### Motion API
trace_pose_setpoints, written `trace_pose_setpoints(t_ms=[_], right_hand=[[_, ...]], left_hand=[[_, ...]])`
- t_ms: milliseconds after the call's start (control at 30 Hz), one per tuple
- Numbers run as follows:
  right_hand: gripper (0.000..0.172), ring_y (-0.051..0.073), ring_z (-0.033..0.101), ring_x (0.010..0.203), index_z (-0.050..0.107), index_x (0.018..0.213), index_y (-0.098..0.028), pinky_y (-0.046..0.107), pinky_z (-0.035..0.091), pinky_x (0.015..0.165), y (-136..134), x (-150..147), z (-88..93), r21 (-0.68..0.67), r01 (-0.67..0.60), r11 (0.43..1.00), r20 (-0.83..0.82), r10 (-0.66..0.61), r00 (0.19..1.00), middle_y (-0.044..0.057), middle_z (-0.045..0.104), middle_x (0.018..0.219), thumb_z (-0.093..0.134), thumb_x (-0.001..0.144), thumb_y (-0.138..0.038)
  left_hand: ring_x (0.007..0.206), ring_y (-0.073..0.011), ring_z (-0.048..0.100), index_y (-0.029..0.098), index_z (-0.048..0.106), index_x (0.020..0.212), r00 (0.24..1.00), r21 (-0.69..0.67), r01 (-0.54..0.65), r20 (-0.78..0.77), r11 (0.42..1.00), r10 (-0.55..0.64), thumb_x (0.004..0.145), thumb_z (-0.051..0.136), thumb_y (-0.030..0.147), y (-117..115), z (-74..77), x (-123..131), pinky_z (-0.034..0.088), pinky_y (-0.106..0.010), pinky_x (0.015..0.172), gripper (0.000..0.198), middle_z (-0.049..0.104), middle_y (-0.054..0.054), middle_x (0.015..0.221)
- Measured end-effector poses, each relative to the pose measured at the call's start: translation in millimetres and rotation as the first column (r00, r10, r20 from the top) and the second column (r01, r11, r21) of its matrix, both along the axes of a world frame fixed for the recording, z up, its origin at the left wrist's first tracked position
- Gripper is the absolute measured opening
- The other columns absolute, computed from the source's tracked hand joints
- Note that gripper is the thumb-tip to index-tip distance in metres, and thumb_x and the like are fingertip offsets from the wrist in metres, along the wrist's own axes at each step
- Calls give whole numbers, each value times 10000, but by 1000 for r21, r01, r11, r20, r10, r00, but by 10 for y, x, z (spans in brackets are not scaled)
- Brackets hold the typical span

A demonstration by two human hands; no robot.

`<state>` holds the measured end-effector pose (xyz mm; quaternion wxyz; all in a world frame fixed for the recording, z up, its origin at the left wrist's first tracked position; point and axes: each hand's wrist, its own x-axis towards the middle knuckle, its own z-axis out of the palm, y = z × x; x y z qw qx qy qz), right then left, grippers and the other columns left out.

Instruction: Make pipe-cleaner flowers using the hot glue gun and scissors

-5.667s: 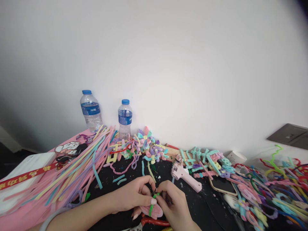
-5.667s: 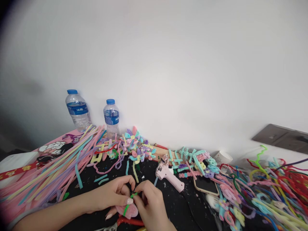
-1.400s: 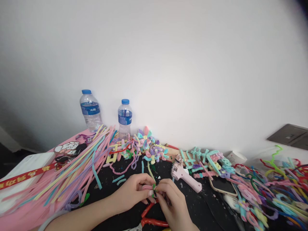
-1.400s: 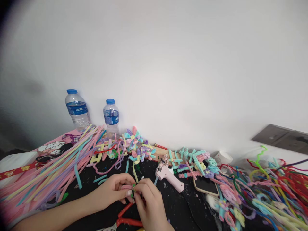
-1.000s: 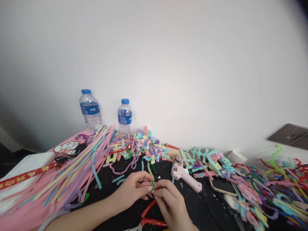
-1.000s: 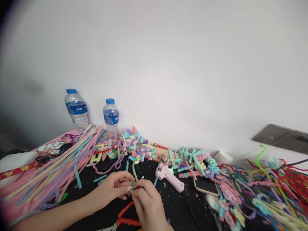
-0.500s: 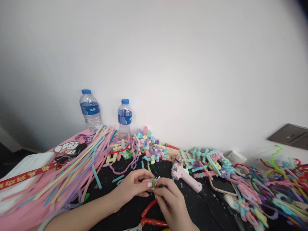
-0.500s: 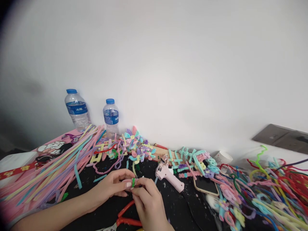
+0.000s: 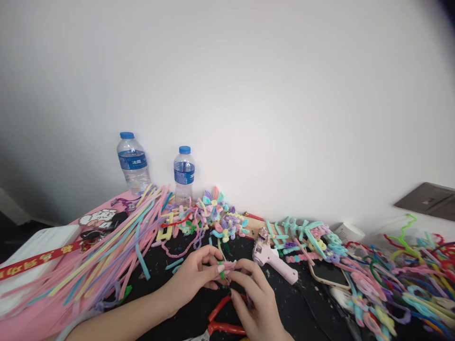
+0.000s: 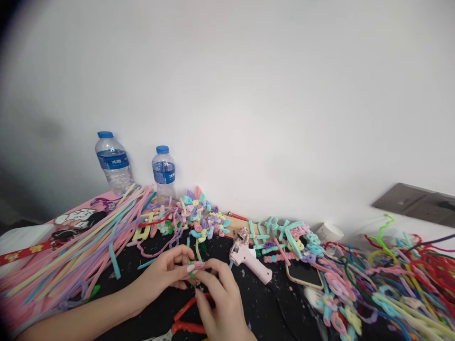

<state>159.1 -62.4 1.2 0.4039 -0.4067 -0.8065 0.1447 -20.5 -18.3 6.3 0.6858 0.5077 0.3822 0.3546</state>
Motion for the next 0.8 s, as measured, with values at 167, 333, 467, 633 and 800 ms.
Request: trace_pose_setpoints(t_ms=[167,333,467,633,800], right_hand=[[90,126,483,566,520,812,-187,220,379,512,14,8,-44,-164,95,982,-13,-99,995,-4,508,669,446,839,-143],[146,114,449,541,492,694,-184,211,329,504,37,-13,-99,-227,124,966,62,-113,992,-23,475,611,478,838,-197],[179,110,433,536,488,660,-179,208,309,503,48,-28,-94,-215,146,966,92,-129,987,-28,459,593,495,836,-212],[156,108,437,535,497,656,-173,203,303,501,56,-32,-71,-223,145,964,108,-123,987,-31,456,589,534,803,-209],[116,109,453,541,513,671,-172,195,316,501,64,-28,-81,-221,154,963,133,-126,983,-31,472,596,546,781,-184]], left_hand=[[694,-130,548,158,539,877,1000,154,-27,-11,988,29,783,629,309,24,-41,-2,439,-212,570,200,572,13,742],[703,-127,534,158,577,867,1000,190,-9,-6,982,10,774,643,275,2,-54,1,426,-217,601,163,578,16,743],[721,-124,536,154,592,827,1000,176,12,21,984,-15,751,677,273,-38,-47,17,423,-222,655,165,584,20,740],[777,-135,561,155,596,816,998,172,25,57,985,-36,732,700,255,-45,-48,21,429,-237,723,167,599,15,774],[803,-148,562,155,595,816,997,168,36,58,985,-47,721,703,240,-33,-54,13,433,-260,767,167,592,11,788]])
